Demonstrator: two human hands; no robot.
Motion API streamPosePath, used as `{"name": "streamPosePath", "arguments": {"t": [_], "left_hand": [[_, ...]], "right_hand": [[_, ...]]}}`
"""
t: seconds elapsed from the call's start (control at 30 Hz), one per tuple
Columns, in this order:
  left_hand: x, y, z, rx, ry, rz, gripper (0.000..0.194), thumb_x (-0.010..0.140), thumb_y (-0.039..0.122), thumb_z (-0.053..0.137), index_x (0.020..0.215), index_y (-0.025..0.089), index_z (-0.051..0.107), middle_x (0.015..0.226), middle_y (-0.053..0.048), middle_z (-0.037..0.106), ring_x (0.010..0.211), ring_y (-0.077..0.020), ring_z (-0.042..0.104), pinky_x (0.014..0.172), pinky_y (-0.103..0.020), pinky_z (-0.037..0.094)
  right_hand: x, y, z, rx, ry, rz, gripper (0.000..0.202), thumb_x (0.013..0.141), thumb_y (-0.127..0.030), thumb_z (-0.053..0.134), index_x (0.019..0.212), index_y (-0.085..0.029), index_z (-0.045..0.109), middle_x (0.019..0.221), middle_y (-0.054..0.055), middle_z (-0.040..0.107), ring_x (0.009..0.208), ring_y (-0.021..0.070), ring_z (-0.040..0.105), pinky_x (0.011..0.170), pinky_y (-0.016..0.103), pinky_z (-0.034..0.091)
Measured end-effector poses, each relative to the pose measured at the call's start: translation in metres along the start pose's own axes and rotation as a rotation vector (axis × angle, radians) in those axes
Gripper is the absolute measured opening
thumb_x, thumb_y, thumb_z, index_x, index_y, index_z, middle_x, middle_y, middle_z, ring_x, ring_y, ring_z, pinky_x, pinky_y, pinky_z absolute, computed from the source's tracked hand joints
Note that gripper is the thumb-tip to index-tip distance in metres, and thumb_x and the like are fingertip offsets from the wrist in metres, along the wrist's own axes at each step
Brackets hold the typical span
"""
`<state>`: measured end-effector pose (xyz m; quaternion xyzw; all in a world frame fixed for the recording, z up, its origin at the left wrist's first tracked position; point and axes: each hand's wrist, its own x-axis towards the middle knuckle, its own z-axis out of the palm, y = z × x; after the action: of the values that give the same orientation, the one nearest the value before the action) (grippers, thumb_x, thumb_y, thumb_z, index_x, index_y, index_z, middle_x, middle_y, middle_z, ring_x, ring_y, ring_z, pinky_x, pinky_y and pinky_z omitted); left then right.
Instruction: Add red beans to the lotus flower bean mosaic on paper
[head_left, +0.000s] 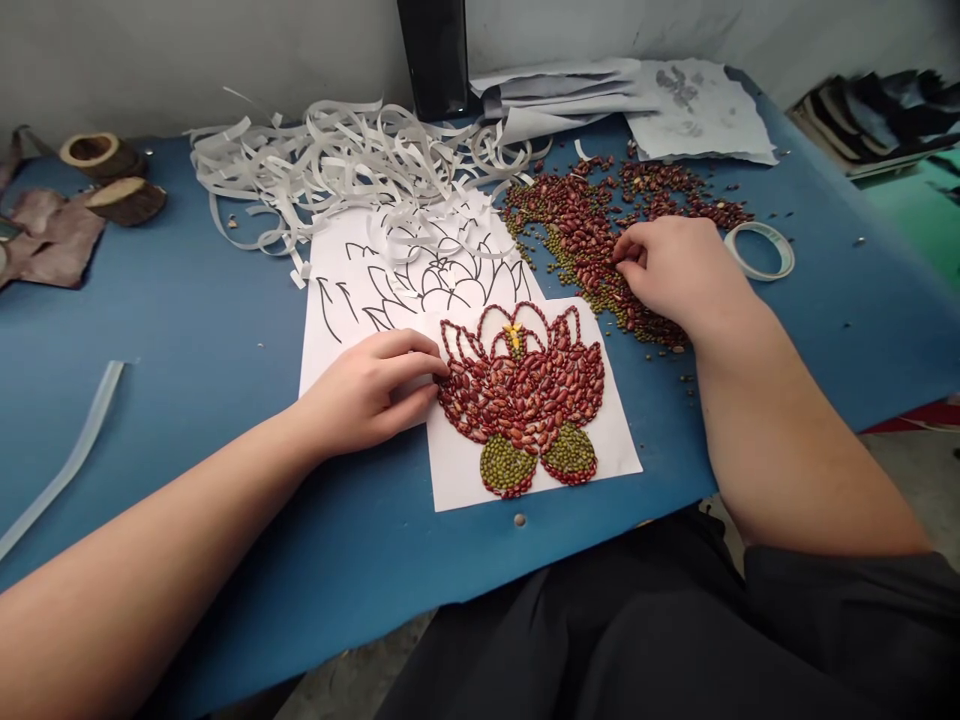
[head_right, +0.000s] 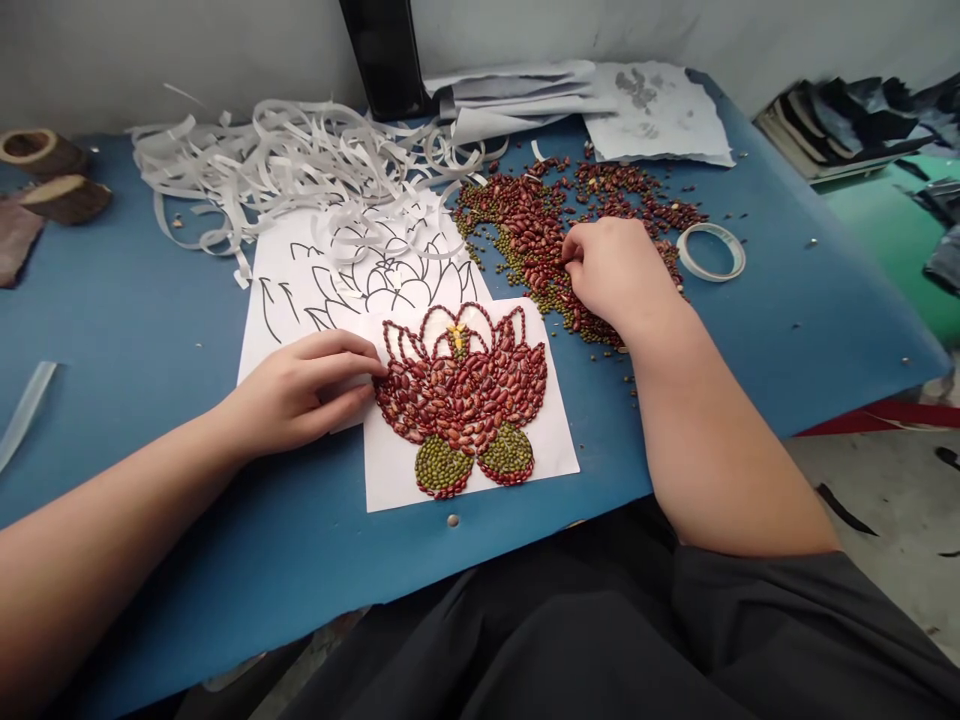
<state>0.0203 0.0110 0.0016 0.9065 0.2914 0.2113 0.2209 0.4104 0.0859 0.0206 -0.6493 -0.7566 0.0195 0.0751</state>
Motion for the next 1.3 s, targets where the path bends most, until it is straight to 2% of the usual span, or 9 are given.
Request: {"name": "streamPosePath", "arguments": {"t": [0.17, 0.4, 0.63, 0.8, 0.97, 1.13, 1.3], "left_hand": [[0.000, 0.000, 0.001, -0.007, -0.015, -0.025, 0.025, 0.103, 0.023, 0.054, 0.116, 0.019, 0.076, 0.115, -0.011, 0.074, 0.105, -0.0218, 0.073, 0.096, -0.035, 0.062], [0.000, 0.000, 0.000, 0.004, -0.009, -0.009, 0.026, 0.104, 0.023, 0.054, 0.116, 0.019, 0.076, 0.114, -0.011, 0.074, 0.104, -0.0215, 0.073, 0.095, -0.035, 0.062], [0.000, -0.001, 0.001, 0.002, 0.016, 0.027, 0.024, 0.103, 0.018, 0.055, 0.116, 0.017, 0.076, 0.114, -0.011, 0.074, 0.103, -0.0214, 0.073, 0.092, -0.033, 0.062], [-0.002, -0.003, 0.003, -0.008, 0.016, 0.014, 0.025, 0.104, 0.020, 0.054, 0.117, 0.019, 0.075, 0.115, -0.010, 0.074, 0.105, -0.0205, 0.073, 0.094, -0.033, 0.061], [-0.001, -0.002, 0.003, 0.005, 0.015, 0.025, 0.025, 0.105, 0.020, 0.053, 0.117, 0.018, 0.075, 0.114, -0.010, 0.073, 0.105, -0.0198, 0.073, 0.094, -0.031, 0.061], [0.000, 0.000, 0.001, 0.023, 0.017, 0.040, 0.024, 0.105, 0.019, 0.053, 0.115, 0.016, 0.075, 0.113, -0.011, 0.074, 0.103, -0.0199, 0.073, 0.092, -0.031, 0.062], [0.001, 0.000, 0.001, 0.031, 0.023, 0.050, 0.024, 0.105, 0.018, 0.053, 0.115, 0.016, 0.074, 0.113, -0.011, 0.074, 0.103, -0.0195, 0.074, 0.091, -0.030, 0.061]], "right_hand": [[-0.002, -0.005, -0.005, -0.018, 0.001, 0.010, 0.029, 0.096, -0.034, 0.056, 0.105, -0.030, 0.083, 0.107, 0.010, 0.083, 0.107, 0.0404, 0.076, 0.100, 0.056, 0.057], [-0.005, -0.012, -0.010, 0.010, 0.052, 0.003, 0.040, 0.104, -0.045, 0.046, 0.119, -0.033, 0.081, 0.108, 0.009, 0.084, 0.110, 0.0387, 0.075, 0.103, 0.056, 0.056], [-0.009, -0.022, -0.014, 0.021, 0.003, 0.013, 0.033, 0.102, -0.044, 0.056, 0.122, -0.036, 0.079, 0.114, 0.008, 0.083, 0.110, 0.0392, 0.076, 0.102, 0.057, 0.055], [-0.012, -0.028, -0.018, 0.015, 0.008, -0.027, 0.035, 0.098, -0.040, 0.057, 0.126, -0.039, 0.079, 0.109, 0.006, 0.083, 0.109, 0.0389, 0.076, 0.099, 0.058, 0.057], [-0.013, -0.029, -0.016, 0.048, -0.008, -0.052, 0.027, 0.100, -0.041, 0.058, 0.112, -0.039, 0.082, 0.105, 0.005, 0.084, 0.104, 0.0367, 0.077, 0.099, 0.056, 0.056], [-0.010, -0.022, -0.003, 0.214, 0.115, -0.203, 0.022, 0.098, -0.044, 0.065, 0.101, -0.031, 0.082, 0.091, 0.007, 0.082, 0.090, 0.0334, 0.077, 0.090, 0.052, 0.058], [-0.014, -0.033, 0.001, 0.331, 0.111, -0.266, 0.013, 0.096, -0.035, 0.069, 0.092, -0.027, 0.079, 0.087, 0.006, 0.079, 0.083, 0.0278, 0.074, 0.083, 0.045, 0.057]]}}
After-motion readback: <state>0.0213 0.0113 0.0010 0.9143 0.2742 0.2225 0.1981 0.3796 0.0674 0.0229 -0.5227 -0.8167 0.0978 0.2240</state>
